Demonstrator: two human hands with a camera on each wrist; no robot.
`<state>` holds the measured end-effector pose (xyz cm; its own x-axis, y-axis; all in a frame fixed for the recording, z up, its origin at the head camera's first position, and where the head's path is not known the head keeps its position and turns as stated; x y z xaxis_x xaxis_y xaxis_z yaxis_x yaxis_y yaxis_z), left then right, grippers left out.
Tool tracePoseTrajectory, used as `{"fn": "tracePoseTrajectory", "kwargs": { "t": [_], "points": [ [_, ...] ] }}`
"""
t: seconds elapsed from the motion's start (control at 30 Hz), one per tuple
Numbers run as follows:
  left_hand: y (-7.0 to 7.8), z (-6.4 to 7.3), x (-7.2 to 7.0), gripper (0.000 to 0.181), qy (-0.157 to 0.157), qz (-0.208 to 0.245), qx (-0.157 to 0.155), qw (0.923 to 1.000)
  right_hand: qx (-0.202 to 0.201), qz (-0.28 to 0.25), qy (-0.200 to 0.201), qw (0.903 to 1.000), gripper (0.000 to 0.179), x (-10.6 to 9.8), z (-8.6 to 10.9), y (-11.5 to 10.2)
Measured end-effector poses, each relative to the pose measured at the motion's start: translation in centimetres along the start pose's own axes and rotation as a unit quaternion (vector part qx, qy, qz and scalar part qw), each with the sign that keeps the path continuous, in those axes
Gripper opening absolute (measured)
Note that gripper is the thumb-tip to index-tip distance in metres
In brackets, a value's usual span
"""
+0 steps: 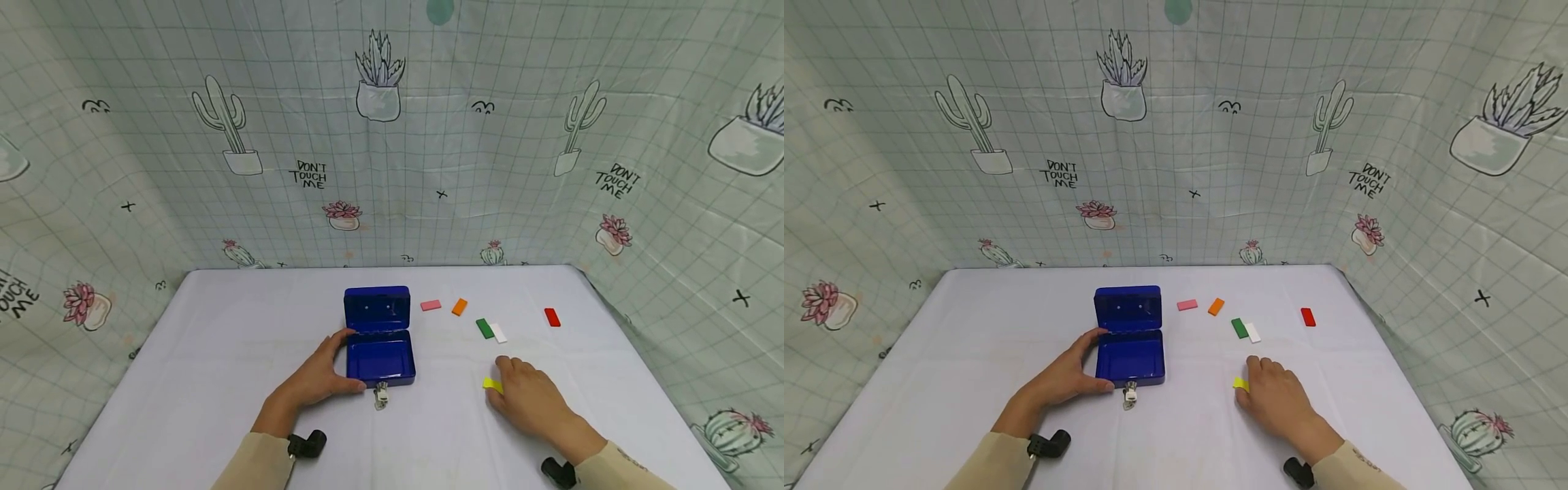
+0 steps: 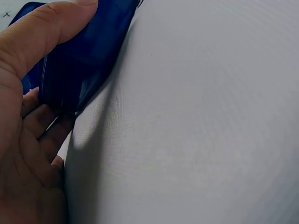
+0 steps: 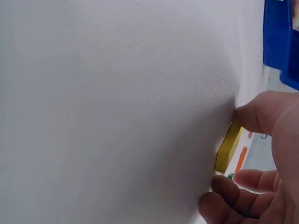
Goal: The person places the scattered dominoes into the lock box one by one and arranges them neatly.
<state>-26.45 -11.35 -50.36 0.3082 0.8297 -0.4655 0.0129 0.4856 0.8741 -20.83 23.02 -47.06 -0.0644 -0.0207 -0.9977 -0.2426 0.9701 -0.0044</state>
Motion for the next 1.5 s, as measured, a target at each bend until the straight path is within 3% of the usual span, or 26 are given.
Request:
{"fn": "tracePoseTrajectory", "kwargs": {
  "t": [0.17, 0.27, 0.5, 0.6, 0.83, 1.17, 1.5],
  "points": [
    [-0.1, 0.0, -0.1, 0.112, 0.001, 0.000, -0.001, 1.0000, 0.008, -0.068, -0.060, 0.9958, 0.061, 0.3, 0.5, -0.2],
    [-0.2, 0.0, -0.1, 0.112, 0.002, 0.000, -0.001, 1.0000, -0.012, -0.100, -0.080, 0.9917, 0.063, 0.2, 0.7, -0.7],
    [-0.2, -0.1, -0.2, 0.110, 0.005, -0.004, 0.001, 1.0000, -0.089, -0.049, -0.048, 0.9937, 0.052, -0.1, 0.3, -0.8],
    [-0.3, -0.1, -0.2, 0.110, 0.004, -0.003, -0.001, 1.0000, -0.117, -0.054, -0.045, 0.9907, 0.044, 0.0, -0.1, -0.6],
    [-0.4, 0.0, -0.1, 0.110, 0.008, -0.001, -0.010, 0.9999, -0.129, -0.070, -0.062, 0.9873, 0.041, 0.5, -0.8, -0.2],
    [-0.3, 0.1, 0.0, 0.111, 0.009, 0.003, -0.012, 0.9999, -0.167, -0.012, 0.029, 0.9854, 0.045, 0.0, -2.1, -1.1],
    [-0.4, -0.1, 0.1, 0.111, 0.008, 0.000, -0.005, 1.0000, -0.197, 0.053, 0.111, 0.9726, 0.044, -0.9, -3.9, -3.0]
  ]
}}
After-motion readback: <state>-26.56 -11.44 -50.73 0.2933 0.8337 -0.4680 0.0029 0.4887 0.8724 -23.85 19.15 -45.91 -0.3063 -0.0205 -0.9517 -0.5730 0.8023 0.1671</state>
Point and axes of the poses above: each hand's wrist, its own z-axis away from the middle knuckle, its own x-axis out of the palm, y = z × x, the point moved 8 cm from there along -z, towards the middle knuckle, and after that the axes turned 6 degrees about z, right-handed, at the moved point
